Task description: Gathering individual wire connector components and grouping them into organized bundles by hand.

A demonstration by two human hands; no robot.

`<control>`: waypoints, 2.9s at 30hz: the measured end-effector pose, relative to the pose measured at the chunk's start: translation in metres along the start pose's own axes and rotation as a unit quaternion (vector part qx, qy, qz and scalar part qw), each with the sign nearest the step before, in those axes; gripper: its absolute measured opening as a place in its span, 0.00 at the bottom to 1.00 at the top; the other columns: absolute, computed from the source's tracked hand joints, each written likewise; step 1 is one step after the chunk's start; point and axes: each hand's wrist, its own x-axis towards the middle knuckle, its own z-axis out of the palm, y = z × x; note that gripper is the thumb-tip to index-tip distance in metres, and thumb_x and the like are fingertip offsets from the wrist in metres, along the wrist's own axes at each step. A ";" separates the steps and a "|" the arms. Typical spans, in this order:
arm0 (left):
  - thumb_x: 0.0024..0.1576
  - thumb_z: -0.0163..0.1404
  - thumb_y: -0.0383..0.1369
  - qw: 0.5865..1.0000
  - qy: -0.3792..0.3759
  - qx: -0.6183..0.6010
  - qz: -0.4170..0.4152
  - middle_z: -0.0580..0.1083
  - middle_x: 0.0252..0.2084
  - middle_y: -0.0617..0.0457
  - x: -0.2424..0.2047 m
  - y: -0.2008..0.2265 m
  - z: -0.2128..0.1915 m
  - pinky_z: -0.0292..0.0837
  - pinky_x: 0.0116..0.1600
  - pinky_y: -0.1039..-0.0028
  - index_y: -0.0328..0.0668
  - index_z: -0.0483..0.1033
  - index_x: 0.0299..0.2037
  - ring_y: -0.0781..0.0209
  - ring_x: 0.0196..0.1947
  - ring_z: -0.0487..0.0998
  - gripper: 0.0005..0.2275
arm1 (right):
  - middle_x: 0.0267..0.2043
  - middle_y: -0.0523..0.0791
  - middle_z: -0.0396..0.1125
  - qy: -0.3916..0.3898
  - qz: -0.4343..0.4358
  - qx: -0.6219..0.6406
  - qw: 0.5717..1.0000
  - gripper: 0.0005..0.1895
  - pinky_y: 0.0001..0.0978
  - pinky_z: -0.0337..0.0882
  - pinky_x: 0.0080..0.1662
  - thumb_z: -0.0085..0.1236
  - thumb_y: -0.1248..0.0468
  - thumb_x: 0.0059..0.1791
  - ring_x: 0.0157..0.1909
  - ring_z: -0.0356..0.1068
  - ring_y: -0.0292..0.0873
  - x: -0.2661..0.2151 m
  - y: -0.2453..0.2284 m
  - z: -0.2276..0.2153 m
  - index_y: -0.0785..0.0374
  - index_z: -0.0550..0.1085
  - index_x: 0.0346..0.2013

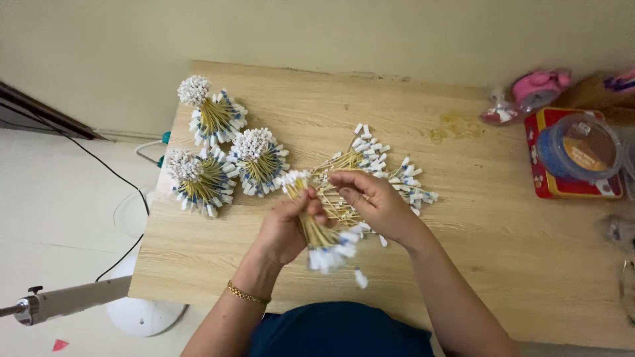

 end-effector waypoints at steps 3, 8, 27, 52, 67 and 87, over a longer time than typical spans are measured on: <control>0.67 0.46 0.41 1.000 -0.010 -0.016 0.022 0.62 0.24 0.63 -0.010 0.018 -0.006 0.78 0.43 0.63 0.49 0.72 0.45 0.67 0.24 0.69 0.08 | 0.49 0.55 0.74 0.042 0.097 -0.041 0.994 0.17 0.46 0.72 0.55 0.46 0.69 0.56 0.53 0.74 0.50 -0.018 0.039 -0.010 0.64 0.73 0.59; 0.69 0.40 0.41 0.994 0.023 -0.060 0.087 0.57 0.26 0.65 -0.011 0.028 -0.036 0.72 0.49 0.65 0.52 0.72 0.47 0.70 0.27 0.63 0.09 | 0.43 0.55 0.73 0.026 0.200 0.090 0.975 0.23 0.47 0.74 0.53 0.47 0.59 0.55 0.47 0.72 0.48 -0.056 0.032 0.016 0.69 0.68 0.62; 0.70 0.37 0.41 0.971 0.145 -0.062 0.182 0.79 0.40 0.56 -0.002 0.014 -0.050 0.77 0.60 0.52 0.54 0.74 0.46 0.50 0.50 0.82 0.11 | 0.27 0.52 0.76 0.056 0.142 -0.109 0.982 0.07 0.40 0.76 0.37 0.62 0.70 0.44 0.30 0.75 0.45 -0.062 0.018 0.010 0.62 0.82 0.36; 0.69 0.41 0.38 0.936 0.229 0.176 0.202 0.80 0.46 0.43 -0.009 -0.006 0.010 0.84 0.45 0.63 0.46 0.67 0.53 0.50 0.43 0.84 0.09 | 0.38 0.55 0.77 -0.099 0.213 -0.178 0.956 0.12 0.44 0.77 0.45 0.53 0.65 0.53 0.40 0.79 0.52 -0.037 0.004 0.040 0.63 0.77 0.50; 0.70 0.39 0.34 0.933 0.236 0.224 0.155 0.77 0.30 0.46 -0.030 -0.005 -0.038 0.84 0.34 0.67 0.40 0.69 0.50 0.53 0.29 0.83 0.08 | 0.35 0.47 0.75 -0.071 0.104 0.065 0.990 0.06 0.39 0.73 0.47 0.60 0.67 0.50 0.42 0.70 0.41 -0.054 0.116 0.039 0.64 0.77 0.42; 0.69 0.43 0.33 0.940 0.268 0.166 0.130 0.66 0.27 0.51 -0.061 -0.022 -0.062 0.79 0.37 0.65 0.38 0.68 0.48 0.58 0.23 0.74 0.06 | 0.40 0.44 0.64 0.097 0.045 -0.488 0.866 0.07 0.47 0.71 0.50 0.57 0.60 0.53 0.49 0.67 0.51 -0.014 0.164 -0.021 0.55 0.77 0.45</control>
